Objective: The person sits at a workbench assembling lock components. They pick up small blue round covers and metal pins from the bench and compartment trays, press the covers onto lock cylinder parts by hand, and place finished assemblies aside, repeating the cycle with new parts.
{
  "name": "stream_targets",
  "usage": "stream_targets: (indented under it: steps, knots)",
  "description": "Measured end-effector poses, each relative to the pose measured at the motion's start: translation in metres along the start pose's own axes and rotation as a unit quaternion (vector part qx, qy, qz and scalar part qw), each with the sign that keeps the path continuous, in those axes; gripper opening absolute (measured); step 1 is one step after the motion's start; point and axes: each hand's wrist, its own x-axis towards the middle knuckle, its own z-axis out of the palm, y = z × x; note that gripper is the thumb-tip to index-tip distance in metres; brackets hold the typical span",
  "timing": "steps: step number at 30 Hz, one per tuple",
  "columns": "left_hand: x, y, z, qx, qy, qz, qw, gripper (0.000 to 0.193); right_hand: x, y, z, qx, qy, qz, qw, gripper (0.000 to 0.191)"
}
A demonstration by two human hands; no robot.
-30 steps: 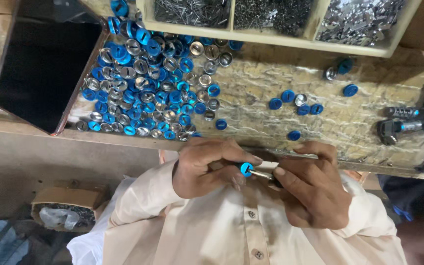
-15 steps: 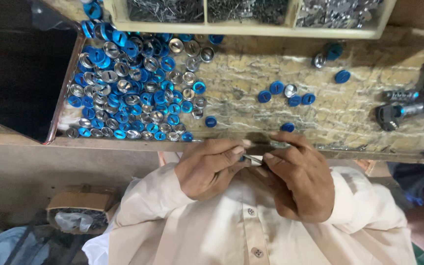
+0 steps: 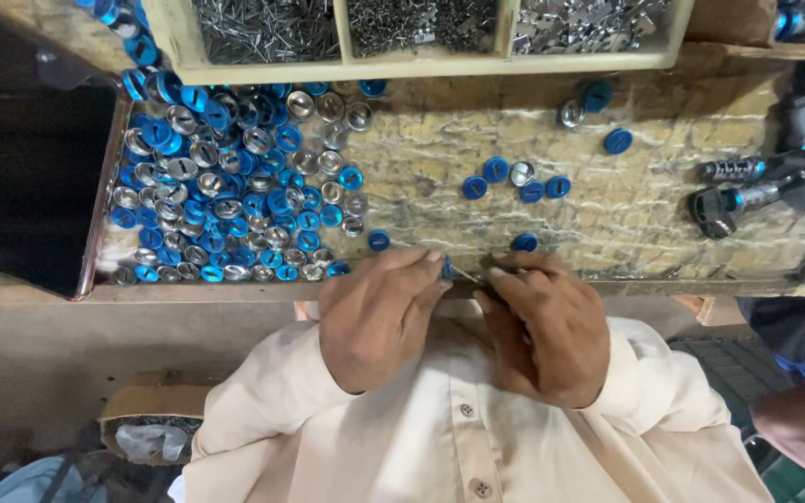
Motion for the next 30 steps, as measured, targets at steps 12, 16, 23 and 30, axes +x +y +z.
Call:
stream_targets:
  steps: [12,16,23,30]
  knots:
    - [0.01,0.019,0.009,0.188,-0.067,-0.02,0.98,0.029,0.015,-0.014,0.029,-0.097,0.087,-0.049,0.99,0.039]
    - [0.007,0.025,0.016,0.256,-0.056,-0.034,0.964,0.026,0.017,-0.018,0.03,-0.1,0.066,-0.074,0.99,0.032]
    - [0.002,0.014,0.017,0.143,-0.026,-0.106,0.984,0.026,0.023,-0.012,0.006,-0.018,0.045,0.004,0.999,0.035]
    - [-0.005,-0.001,-0.007,-0.185,-0.024,-0.188,0.964,0.018,0.008,0.027,-0.048,-0.142,0.007,0.035,0.989,0.022]
